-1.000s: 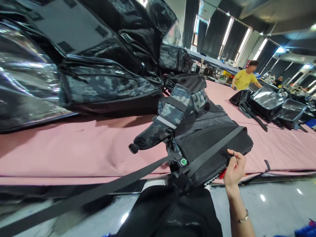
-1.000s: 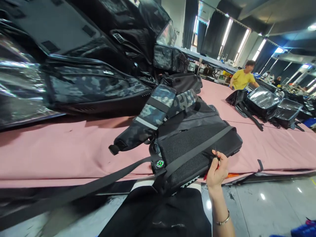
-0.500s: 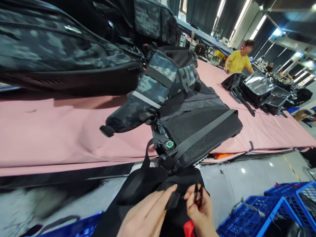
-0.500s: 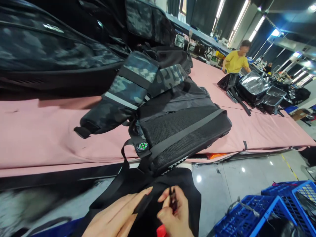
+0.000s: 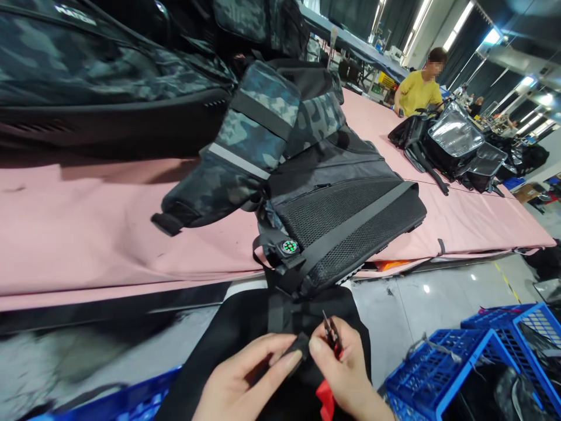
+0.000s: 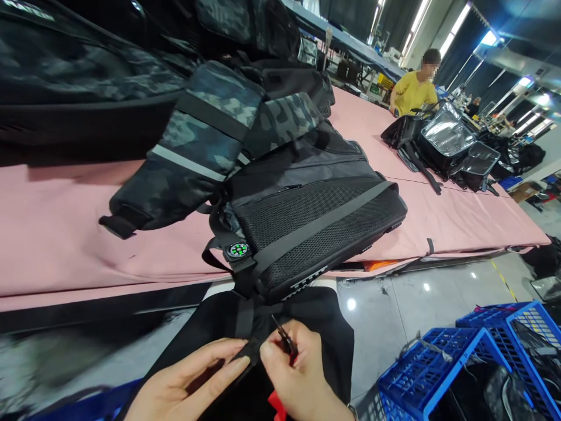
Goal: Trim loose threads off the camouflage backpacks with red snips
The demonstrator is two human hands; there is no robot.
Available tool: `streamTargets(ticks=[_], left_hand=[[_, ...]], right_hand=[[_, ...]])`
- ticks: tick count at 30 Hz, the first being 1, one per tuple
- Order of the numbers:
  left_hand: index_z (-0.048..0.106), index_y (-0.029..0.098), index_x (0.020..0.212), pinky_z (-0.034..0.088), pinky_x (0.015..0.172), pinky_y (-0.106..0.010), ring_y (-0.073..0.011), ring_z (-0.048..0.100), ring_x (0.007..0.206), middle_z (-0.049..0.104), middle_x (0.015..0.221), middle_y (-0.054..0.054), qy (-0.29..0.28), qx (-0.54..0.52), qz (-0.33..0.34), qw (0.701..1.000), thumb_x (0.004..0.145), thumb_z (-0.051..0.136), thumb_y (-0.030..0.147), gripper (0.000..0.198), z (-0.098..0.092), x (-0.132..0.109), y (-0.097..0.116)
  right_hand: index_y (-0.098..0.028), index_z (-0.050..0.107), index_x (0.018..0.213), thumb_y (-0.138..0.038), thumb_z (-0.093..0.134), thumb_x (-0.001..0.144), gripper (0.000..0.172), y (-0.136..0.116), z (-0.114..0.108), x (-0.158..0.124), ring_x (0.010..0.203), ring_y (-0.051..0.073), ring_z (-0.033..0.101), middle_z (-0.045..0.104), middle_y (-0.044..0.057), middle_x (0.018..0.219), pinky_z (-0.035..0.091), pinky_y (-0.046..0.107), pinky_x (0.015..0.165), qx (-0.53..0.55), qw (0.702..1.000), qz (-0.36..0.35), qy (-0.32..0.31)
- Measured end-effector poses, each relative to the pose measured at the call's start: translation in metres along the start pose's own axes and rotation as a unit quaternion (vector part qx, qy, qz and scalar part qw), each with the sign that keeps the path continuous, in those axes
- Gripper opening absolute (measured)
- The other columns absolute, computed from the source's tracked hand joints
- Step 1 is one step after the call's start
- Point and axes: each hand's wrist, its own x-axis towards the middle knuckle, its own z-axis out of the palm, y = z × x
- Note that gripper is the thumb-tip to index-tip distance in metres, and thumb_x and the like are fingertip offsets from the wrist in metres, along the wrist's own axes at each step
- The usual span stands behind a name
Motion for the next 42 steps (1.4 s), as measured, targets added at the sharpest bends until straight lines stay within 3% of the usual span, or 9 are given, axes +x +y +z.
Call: streamTargets(ticks=[2, 5, 10, 15, 26, 30, 36, 42], left_hand=[[0.077, 0.023, 0.081, 0.058, 0.073, -0.025, -0.0211, 0.07, 0.075, 0.076, 0.083, -0.004, 0.023, -0.026, -0.038, 0.999, 0.067, 0.072, 0.057, 0.037, 0.001, 0.002, -0.001], [0.077, 0.023, 0.079, 0.058, 0.077, -0.028, -0.0231, 0.071, 0.077, 0.076, 0.085, -0.005, 0.074, -0.053, -0.059, 0.994, 0.062, 0.075, 0.06, 0.04, 0.0, 0.005, -0.001], [0.076, 0.025, 0.075, 0.058, 0.073, -0.026, -0.0211, 0.07, 0.073, 0.075, 0.078, -0.003, 0.112, -0.065, -0.034, 0.991, 0.061, 0.077, 0.056, 0.034, -0.003, 0.002, -0.002], [0.075, 0.027, 0.074, 0.057, 0.071, -0.02, -0.0168, 0.069, 0.07, 0.074, 0.077, 0.0, 0.113, -0.033, 0.027, 0.993, 0.065, 0.077, 0.049, 0.023, 0.0, 0.0, -0.005], [0.074, 0.027, 0.074, 0.057, 0.071, -0.02, -0.0149, 0.069, 0.067, 0.073, 0.077, 0.001, 0.164, 0.066, 0.135, 0.975, 0.073, 0.071, 0.045, 0.018, 0.0, -0.003, -0.007], [0.074, 0.027, 0.074, 0.058, 0.07, -0.021, -0.0169, 0.069, 0.068, 0.074, 0.076, 0.0, 0.142, 0.033, 0.069, 0.987, 0.07, 0.072, 0.05, 0.023, -0.002, -0.001, -0.004], [0.074, 0.025, 0.071, 0.058, 0.073, -0.027, -0.0205, 0.069, 0.071, 0.074, 0.076, -0.002, 0.129, -0.021, 0.015, 0.991, 0.063, 0.076, 0.055, 0.031, -0.003, 0.001, -0.004], [0.075, 0.021, 0.076, 0.053, 0.063, -0.022, -0.0164, 0.064, 0.068, 0.073, 0.074, -0.002, 0.084, -0.127, -0.091, 0.984, 0.062, 0.078, 0.054, 0.036, -0.005, -0.001, 0.001]], right_hand=[[-0.02, 0.059, 0.092, -0.024, 0.052, 0.087, 0.009, 0.001, -0.002, -0.004, 0.057, 0.011, 0.048, 0.054, -0.004, 0.066, 0.041, 0.021, 0.054, -0.042, 0.999, -0.028, 0.017], [-0.021, 0.055, 0.114, -0.022, 0.046, 0.092, 0.025, 0.006, -0.006, -0.01, 0.064, 0.013, 0.059, 0.064, 0.0, 0.079, 0.048, 0.024, 0.061, -0.113, 0.988, -0.095, 0.053], [-0.023, 0.061, 0.106, -0.029, 0.064, 0.084, 0.023, 0.011, -0.005, -0.018, 0.06, 0.015, 0.064, 0.069, 0.002, 0.078, 0.052, 0.025, 0.057, -0.217, 0.952, -0.204, 0.069], [-0.022, 0.061, 0.107, -0.031, 0.063, 0.086, 0.023, 0.009, -0.002, -0.015, 0.066, 0.018, 0.07, 0.074, 0.005, 0.087, 0.057, 0.028, 0.062, -0.275, 0.914, -0.273, 0.116], [-0.021, 0.064, 0.094, -0.029, 0.056, 0.09, 0.012, 0.001, -0.003, -0.006, 0.054, 0.016, 0.068, 0.076, 0.005, 0.081, 0.056, 0.027, 0.053, -0.266, 0.908, -0.316, 0.072], [-0.021, 0.063, 0.092, -0.029, 0.06, 0.088, 0.009, 0.006, -0.004, -0.008, 0.055, 0.015, 0.068, 0.076, 0.003, 0.077, 0.056, 0.025, 0.052, -0.25, 0.913, -0.305, 0.103], [-0.02, 0.065, 0.097, -0.032, 0.061, 0.086, 0.017, 0.006, -0.002, -0.006, 0.064, 0.019, 0.072, 0.076, 0.006, 0.082, 0.057, 0.026, 0.053, -0.247, 0.926, -0.275, 0.08], [-0.02, 0.064, 0.095, -0.027, 0.061, 0.086, 0.012, 0.009, -0.006, -0.006, 0.066, 0.018, 0.072, 0.076, 0.005, 0.082, 0.057, 0.024, 0.053, -0.243, 0.924, -0.282, 0.09]])
